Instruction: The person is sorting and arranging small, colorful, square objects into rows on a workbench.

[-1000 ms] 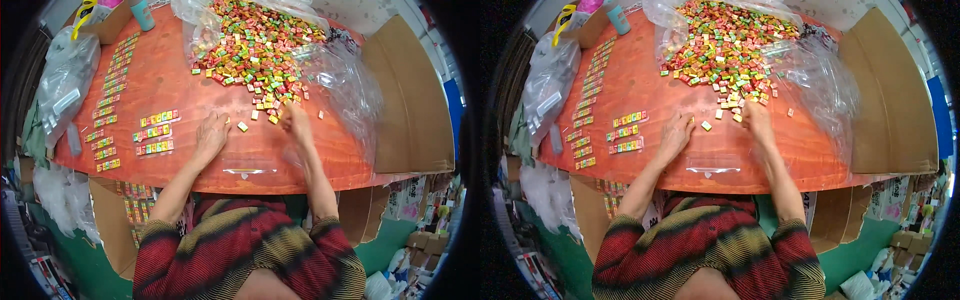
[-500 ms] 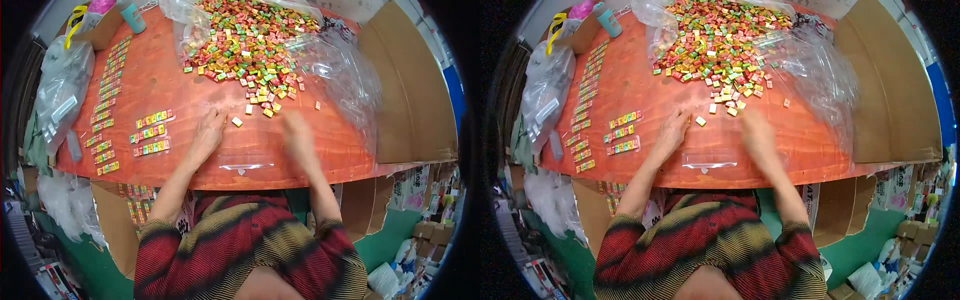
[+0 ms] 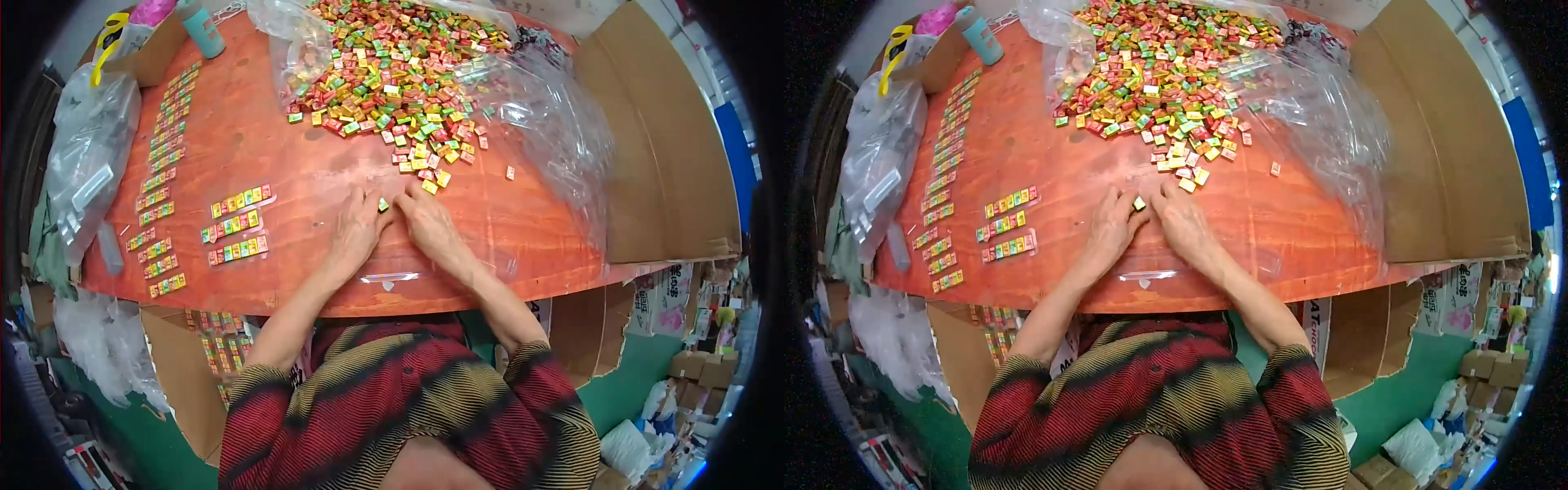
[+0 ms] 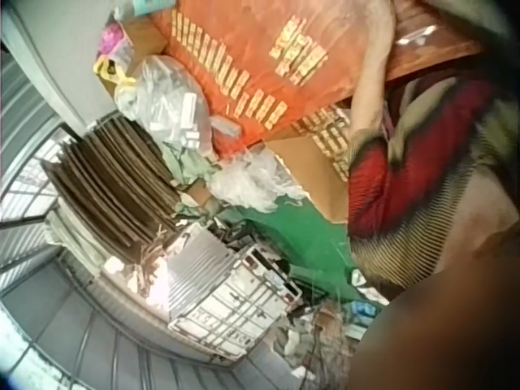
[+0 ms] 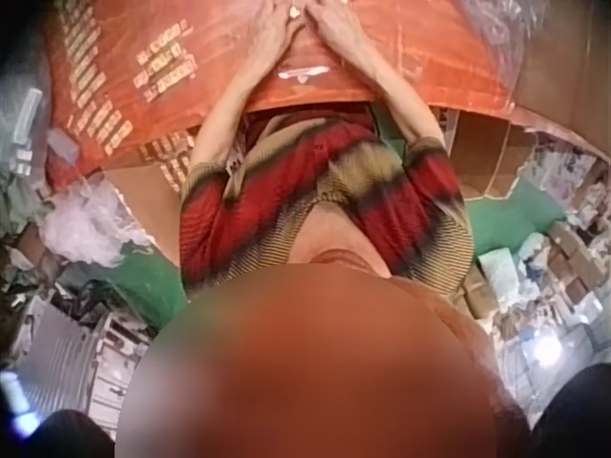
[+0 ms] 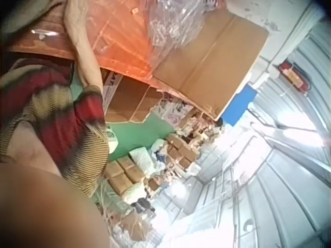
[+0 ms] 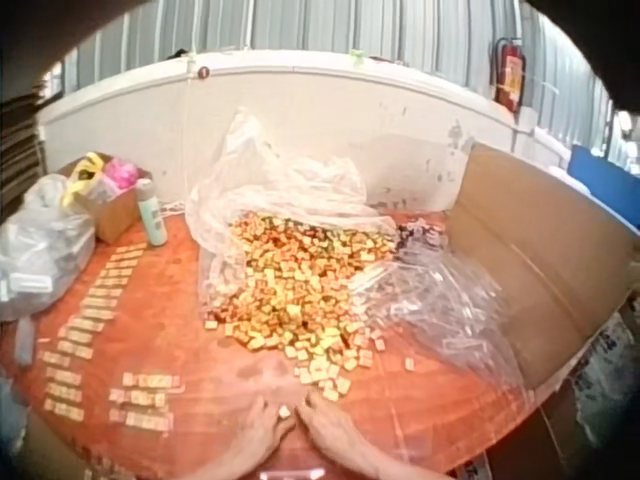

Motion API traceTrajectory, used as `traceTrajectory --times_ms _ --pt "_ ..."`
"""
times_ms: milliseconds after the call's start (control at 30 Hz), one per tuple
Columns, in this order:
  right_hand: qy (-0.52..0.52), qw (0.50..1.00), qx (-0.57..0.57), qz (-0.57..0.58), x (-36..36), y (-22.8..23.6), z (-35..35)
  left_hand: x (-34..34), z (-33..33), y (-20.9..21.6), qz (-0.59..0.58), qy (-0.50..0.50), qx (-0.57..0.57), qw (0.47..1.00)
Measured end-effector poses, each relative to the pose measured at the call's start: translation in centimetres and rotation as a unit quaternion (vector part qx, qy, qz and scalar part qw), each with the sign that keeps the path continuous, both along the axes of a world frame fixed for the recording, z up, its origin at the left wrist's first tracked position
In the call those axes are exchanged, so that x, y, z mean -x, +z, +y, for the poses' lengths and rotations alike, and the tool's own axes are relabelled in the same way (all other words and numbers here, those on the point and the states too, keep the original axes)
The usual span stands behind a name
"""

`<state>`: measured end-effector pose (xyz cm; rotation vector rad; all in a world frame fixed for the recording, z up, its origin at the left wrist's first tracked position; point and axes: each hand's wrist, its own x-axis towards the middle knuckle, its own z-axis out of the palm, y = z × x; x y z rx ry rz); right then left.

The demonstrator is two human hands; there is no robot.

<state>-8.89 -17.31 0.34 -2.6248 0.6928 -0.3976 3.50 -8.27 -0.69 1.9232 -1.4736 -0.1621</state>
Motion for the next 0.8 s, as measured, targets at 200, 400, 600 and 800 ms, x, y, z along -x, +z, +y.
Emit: traceTrajectory --times_ms 200,400,600,800 --pt "-0.081 0.992 -0.001 -0.098 1.8 1.1 -0.2 -0.3 -0.5 0.9 0.033 -0.054 -0.002 0.998" --pt "-0.109 0.986 0.123 0.01 2.3 -0.1 -2.3 0.7 -2.0 0.3 -0.017 -0.068 0.002 0.998" --pt "-0.185 0.972 0.133 0.05 3.1 0.1 -2.8 0.8 -2.3 0.4 -0.019 -0.049 -0.003 0.999" --pt "-0.197 0.977 0.074 0.018 -0.1 1.2 -3.2 0.6 -2.2 0.6 -0.003 -0.052 -0.012 0.999"
